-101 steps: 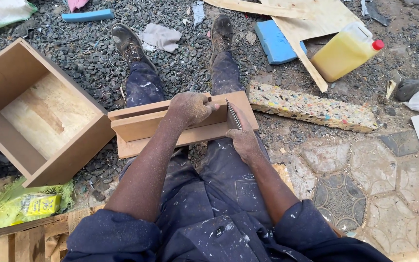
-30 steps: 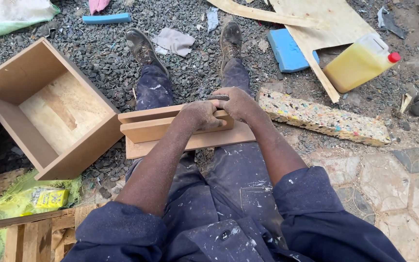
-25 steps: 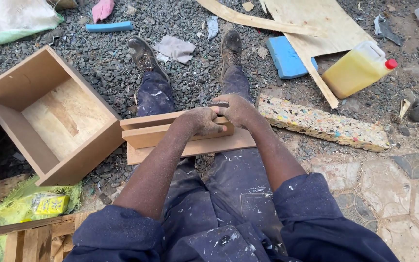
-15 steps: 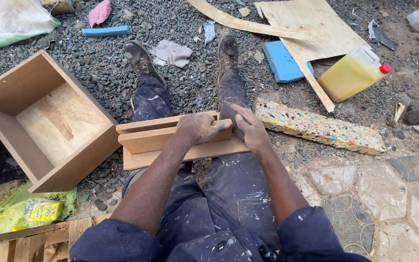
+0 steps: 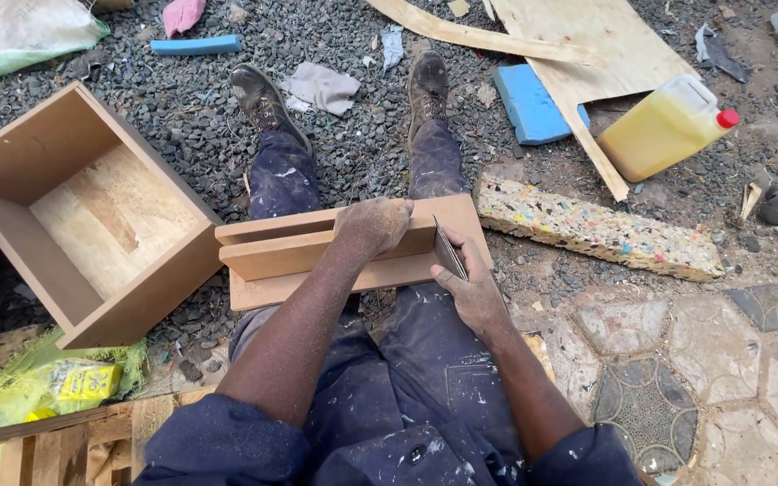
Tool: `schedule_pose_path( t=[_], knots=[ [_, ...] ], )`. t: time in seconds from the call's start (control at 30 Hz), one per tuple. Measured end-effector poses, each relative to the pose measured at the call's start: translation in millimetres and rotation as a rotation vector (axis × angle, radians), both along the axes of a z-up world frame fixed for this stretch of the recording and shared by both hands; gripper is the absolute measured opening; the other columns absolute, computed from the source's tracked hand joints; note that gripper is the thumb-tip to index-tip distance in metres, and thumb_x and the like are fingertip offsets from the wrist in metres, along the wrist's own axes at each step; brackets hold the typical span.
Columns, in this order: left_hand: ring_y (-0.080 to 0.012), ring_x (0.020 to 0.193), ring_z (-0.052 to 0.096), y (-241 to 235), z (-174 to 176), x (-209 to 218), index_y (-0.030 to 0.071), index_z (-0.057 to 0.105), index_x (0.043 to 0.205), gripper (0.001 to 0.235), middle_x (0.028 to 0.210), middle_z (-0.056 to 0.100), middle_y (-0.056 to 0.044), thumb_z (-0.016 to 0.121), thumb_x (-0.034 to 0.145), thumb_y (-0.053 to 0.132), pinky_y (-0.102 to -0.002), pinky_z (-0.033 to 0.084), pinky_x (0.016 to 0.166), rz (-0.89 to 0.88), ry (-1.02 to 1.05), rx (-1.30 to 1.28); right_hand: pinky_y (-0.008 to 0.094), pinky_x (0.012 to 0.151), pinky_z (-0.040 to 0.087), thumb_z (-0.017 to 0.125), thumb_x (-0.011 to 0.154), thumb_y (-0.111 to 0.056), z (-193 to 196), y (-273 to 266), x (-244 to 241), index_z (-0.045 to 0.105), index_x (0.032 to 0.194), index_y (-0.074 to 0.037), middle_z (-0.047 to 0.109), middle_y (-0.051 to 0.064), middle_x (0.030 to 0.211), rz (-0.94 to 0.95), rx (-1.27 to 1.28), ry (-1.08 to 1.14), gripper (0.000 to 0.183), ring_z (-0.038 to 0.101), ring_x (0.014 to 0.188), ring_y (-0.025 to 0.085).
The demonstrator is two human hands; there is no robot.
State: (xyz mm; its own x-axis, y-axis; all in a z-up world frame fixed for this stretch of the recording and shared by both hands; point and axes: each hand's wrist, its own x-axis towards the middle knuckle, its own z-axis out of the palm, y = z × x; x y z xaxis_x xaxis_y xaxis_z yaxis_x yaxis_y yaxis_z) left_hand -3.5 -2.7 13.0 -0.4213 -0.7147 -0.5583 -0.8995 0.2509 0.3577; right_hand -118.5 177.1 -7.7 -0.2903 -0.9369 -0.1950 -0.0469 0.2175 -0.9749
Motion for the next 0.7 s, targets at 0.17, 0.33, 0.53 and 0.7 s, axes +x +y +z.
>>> schedule_pose_path(
  t=[0.17, 0.33, 0.53, 0.7],
  knots=[
    [-0.0343, 0.125, 0.064, -12, -16, 0, 0.015, 0.069, 0.125, 0.065, 0.125, 0.071, -0.013, 0.022, 0.101, 0.053, -0.053, 0.048, 0.106, -0.094, -0.054, 0.0, 0.04, 0.114, 0.041, 0.066, 0.091, -0.005, -1, -2, 1, 0.044, 0.152, -0.012, 0.054, 0.011, 0.148, -0.027, -0.029, -0.08, 0.065, 0.046, 0.135, 0.018],
    [-0.0358, 0.118, 0.067, -10, -25, 3, 0.014, 0.071, 0.12, 0.06, 0.115, 0.073, -0.016, 0.028, 0.102, 0.052, -0.054, 0.051, 0.102, -0.025, 0.026, 0.015, 0.048, 0.119, 0.033, 0.061, 0.091, -0.003, 1, 0, -3, 0.039, 0.156, -0.013, 0.043, 0.017, 0.157, -0.008, -0.029, -0.044, 0.069, 0.039, 0.145, 0.029],
    [-0.0317, 0.1, 0.074, -3, -19, 16, 0.019, 0.062, 0.103, 0.028, 0.101, 0.074, -0.01, 0.035, 0.102, 0.025, -0.052, 0.061, 0.082, -0.355, -0.012, -0.339, 0.049, 0.119, 0.034, 0.062, 0.091, -0.003, 5, -2, 0, 0.042, 0.156, -0.015, 0.045, 0.016, 0.156, 0.004, -0.038, -0.041, 0.069, 0.038, 0.145, 0.031],
    [-0.0318, 0.107, 0.072, -2, -20, 10, 0.025, 0.065, 0.114, 0.033, 0.112, 0.073, -0.006, 0.034, 0.102, 0.028, -0.056, 0.058, 0.087, -0.251, -0.076, -0.238, 0.051, 0.119, 0.033, 0.064, 0.089, -0.005, 2, 0, -3, 0.042, 0.156, -0.014, 0.044, 0.019, 0.157, 0.003, -0.039, -0.035, 0.071, 0.038, 0.146, 0.034]
  ],
)
